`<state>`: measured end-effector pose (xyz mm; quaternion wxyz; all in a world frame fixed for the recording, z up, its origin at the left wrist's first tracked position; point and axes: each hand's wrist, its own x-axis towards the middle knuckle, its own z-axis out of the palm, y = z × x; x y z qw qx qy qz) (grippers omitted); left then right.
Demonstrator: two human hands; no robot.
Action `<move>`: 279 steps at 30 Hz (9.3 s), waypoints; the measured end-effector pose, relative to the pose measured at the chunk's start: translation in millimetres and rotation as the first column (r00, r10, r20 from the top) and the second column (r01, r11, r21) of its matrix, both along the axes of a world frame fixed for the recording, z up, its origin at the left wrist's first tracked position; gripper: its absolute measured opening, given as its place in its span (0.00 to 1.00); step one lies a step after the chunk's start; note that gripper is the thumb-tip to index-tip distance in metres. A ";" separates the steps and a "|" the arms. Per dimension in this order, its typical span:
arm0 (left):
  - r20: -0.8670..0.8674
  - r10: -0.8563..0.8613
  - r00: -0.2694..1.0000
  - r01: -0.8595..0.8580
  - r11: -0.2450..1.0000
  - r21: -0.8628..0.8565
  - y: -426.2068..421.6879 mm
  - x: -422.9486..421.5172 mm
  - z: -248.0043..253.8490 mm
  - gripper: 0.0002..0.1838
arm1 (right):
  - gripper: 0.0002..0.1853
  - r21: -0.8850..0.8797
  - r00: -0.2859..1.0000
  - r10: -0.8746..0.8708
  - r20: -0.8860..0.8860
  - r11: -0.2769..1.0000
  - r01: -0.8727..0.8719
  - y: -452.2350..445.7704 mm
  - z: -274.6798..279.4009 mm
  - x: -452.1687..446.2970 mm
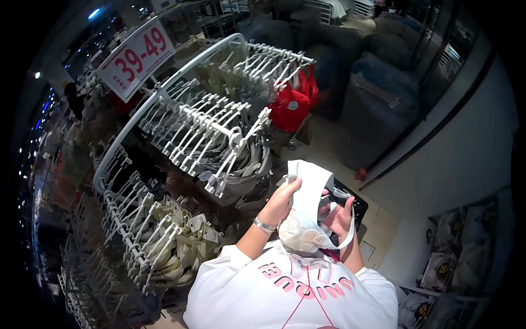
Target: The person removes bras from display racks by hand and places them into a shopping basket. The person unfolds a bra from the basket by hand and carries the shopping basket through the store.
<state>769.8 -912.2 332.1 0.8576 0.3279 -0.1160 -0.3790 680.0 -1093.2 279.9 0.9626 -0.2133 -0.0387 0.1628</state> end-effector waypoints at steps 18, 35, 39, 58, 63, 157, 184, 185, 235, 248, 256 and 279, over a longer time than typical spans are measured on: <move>0.758 -0.419 0.499 0.145 0.904 0.403 -134.2 -49.8 -38.5 0.28 | 0.12 -0.853 0.709 -0.686 0.161 0.264 0.449 -68.0 17.1 -61.7; 0.175 -0.555 0.813 0.521 0.829 0.204 -218.1 -7.6 -37.3 0.16 | 0.15 -0.945 0.238 -0.971 -0.001 0.078 0.316 -206.6 14.1 -228.5; 0.197 -0.496 0.846 0.452 0.862 0.230 -223.4 19.0 -49.7 0.15 | 0.15 -0.959 0.188 -0.982 -0.027 0.079 0.274 -215.7 25.4 -249.6; 0.517 -0.743 0.425 -0.104 0.528 0.843 -115.4 -108.7 -261.4 0.17 | 0.12 -0.846 0.625 -0.772 -0.115 -0.254 -0.469 -46.9 -238.6 -159.1; 0.632 -0.771 0.073 -0.288 0.590 0.754 -102.3 -125.9 -232.6 0.17 | 0.09 -0.670 0.530 -0.814 -0.238 -0.257 -0.696 -24.0 -240.2 -160.8; 0.773 -0.561 -0.297 0.865 0.186 0.467 -262.7 -354.9 -95.5 0.13 | 0.16 -0.855 -0.827 -0.515 0.228 -0.511 0.082 185.9 -2.2 -445.0; 0.826 -0.016 -0.564 0.630 0.638 0.442 -244.5 -392.3 -230.8 0.06 | 0.15 -0.926 -0.639 -0.769 0.009 -0.248 0.286 145.0 -234.1 -366.8; 0.835 0.010 -0.550 0.646 0.638 0.418 -247.9 -402.6 -233.6 0.06 | 0.15 -0.922 -0.665 -0.739 -0.108 -0.176 0.346 151.5 -224.0 -372.0; 0.798 0.512 -0.317 0.807 -0.296 0.511 175.2 -798.6 -248.1 0.11 | 0.17 -0.814 -0.762 0.468 0.448 0.566 -0.131 499.1 -210.6 -596.5; 0.845 0.466 -0.263 0.826 -0.344 0.447 309.9 -956.3 -245.5 0.12 | 0.19 -0.915 -0.841 0.485 0.239 0.402 -0.028 642.8 -208.6 -756.6; 0.853 0.421 -0.310 0.848 -0.283 0.448 406.5 -1069.5 -275.8 0.11 | 0.20 -0.894 -0.868 0.411 0.278 0.442 -0.077 738.4 -232.0 -868.9; 0.380 -0.258 -0.888 0.341 -0.925 0.170 646.2 -1540.0 28.7 0.09 | 0.08 -0.213 -0.333 0.942 -0.045 -0.335 -0.918 1184.8 42.1 -1190.7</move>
